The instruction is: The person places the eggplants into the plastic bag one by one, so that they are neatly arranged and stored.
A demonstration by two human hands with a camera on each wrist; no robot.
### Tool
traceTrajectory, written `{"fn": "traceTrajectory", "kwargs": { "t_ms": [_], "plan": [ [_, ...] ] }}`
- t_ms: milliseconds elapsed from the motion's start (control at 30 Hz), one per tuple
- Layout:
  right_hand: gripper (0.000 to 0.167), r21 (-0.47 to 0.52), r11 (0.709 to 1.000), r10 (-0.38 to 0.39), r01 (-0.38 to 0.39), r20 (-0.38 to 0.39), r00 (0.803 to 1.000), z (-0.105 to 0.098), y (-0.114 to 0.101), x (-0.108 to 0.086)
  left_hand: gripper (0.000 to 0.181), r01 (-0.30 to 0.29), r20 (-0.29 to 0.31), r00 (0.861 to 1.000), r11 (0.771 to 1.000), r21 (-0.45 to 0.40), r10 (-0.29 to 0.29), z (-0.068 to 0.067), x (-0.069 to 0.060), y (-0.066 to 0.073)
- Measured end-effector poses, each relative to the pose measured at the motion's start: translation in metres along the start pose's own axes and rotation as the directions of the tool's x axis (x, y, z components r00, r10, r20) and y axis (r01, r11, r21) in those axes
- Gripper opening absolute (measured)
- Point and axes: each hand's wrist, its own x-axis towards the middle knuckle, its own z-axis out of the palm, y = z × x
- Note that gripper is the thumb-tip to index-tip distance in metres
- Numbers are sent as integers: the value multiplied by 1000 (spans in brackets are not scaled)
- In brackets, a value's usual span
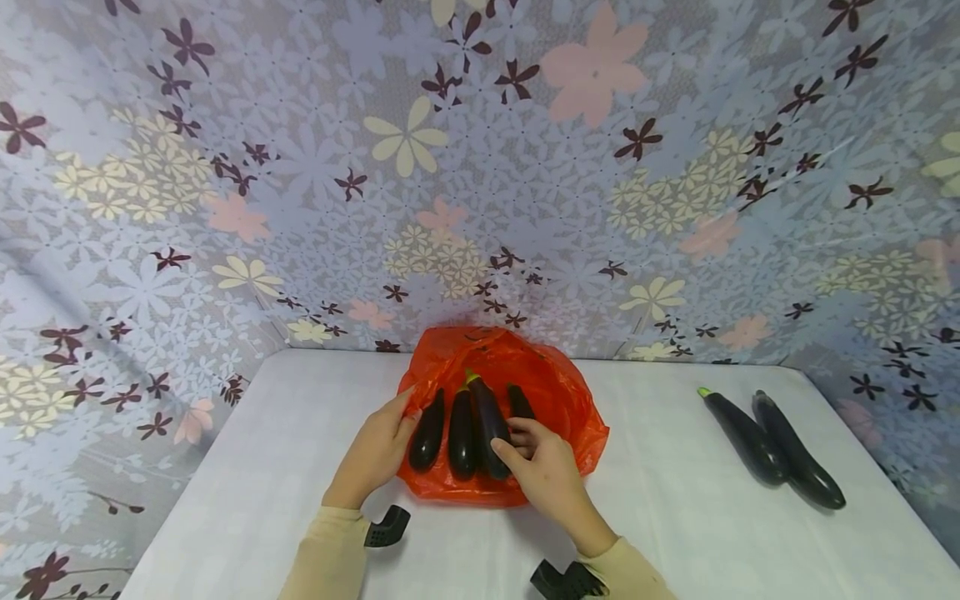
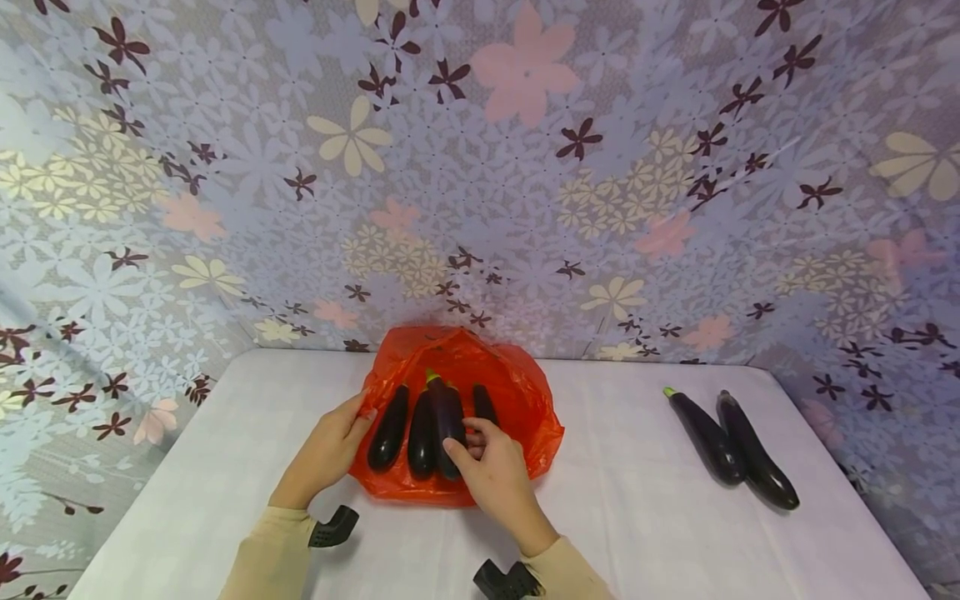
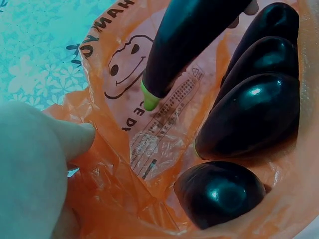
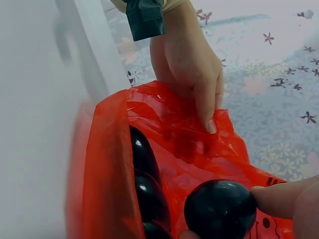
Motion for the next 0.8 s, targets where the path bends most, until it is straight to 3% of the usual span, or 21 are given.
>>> {"fn": "traceTrajectory", "kwargs": {
  "t_ms": [300, 800],
  "plan": [
    [49, 47, 998, 40, -40, 16, 999, 9, -1, 6, 47, 2, 8, 1000, 1000, 10, -2, 1, 1, 0],
    [48, -12, 1000, 18, -18, 13, 1000, 28, -5, 20, 47, 10, 10, 1000, 1000, 9, -10, 0, 1, 0]
  ]
}}
